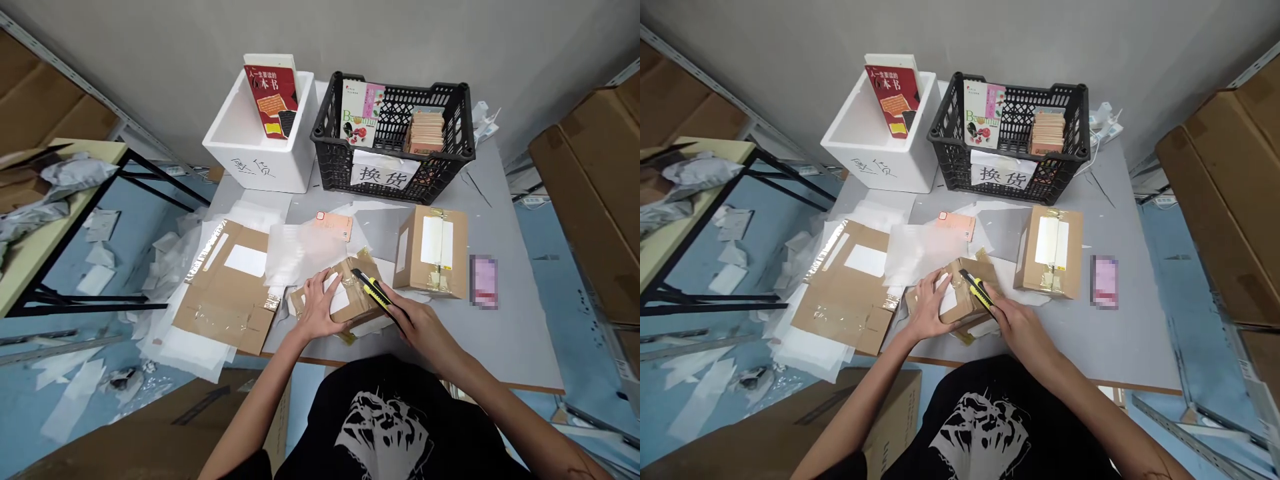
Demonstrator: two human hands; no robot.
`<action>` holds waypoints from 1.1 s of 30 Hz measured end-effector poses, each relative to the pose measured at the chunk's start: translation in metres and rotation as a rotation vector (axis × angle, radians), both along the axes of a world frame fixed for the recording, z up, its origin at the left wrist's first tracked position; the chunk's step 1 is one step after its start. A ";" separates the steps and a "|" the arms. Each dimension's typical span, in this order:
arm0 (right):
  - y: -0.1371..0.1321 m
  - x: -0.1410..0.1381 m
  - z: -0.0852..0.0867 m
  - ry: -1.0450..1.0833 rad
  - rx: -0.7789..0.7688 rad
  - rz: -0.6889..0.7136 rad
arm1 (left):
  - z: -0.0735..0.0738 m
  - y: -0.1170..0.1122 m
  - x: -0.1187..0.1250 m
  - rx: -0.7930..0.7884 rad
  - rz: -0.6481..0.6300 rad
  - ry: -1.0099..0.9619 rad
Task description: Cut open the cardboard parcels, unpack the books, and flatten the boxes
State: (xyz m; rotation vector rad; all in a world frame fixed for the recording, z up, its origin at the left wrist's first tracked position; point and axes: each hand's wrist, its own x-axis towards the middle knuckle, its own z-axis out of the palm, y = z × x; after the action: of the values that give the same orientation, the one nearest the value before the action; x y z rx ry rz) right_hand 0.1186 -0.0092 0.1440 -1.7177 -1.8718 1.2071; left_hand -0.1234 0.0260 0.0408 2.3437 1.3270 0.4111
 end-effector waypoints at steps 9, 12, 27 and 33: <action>0.012 -0.003 0.014 -0.076 -0.030 0.059 | -0.007 -0.004 -0.004 0.032 0.043 -0.040; 0.013 -0.003 0.016 -0.068 -0.032 0.058 | -0.007 -0.005 -0.002 0.041 0.039 -0.052; -0.012 0.018 -0.001 -0.123 0.104 0.209 | -0.012 -0.010 0.003 0.110 0.032 -0.075; -0.019 0.023 0.004 -0.197 0.074 0.229 | -0.013 -0.013 0.006 0.124 0.016 -0.063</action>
State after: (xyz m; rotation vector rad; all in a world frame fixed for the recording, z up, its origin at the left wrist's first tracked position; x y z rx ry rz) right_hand 0.1415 -0.0283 0.1477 -1.6709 -2.2520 1.0640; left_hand -0.1173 0.0134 0.0281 2.4001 1.3265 0.5828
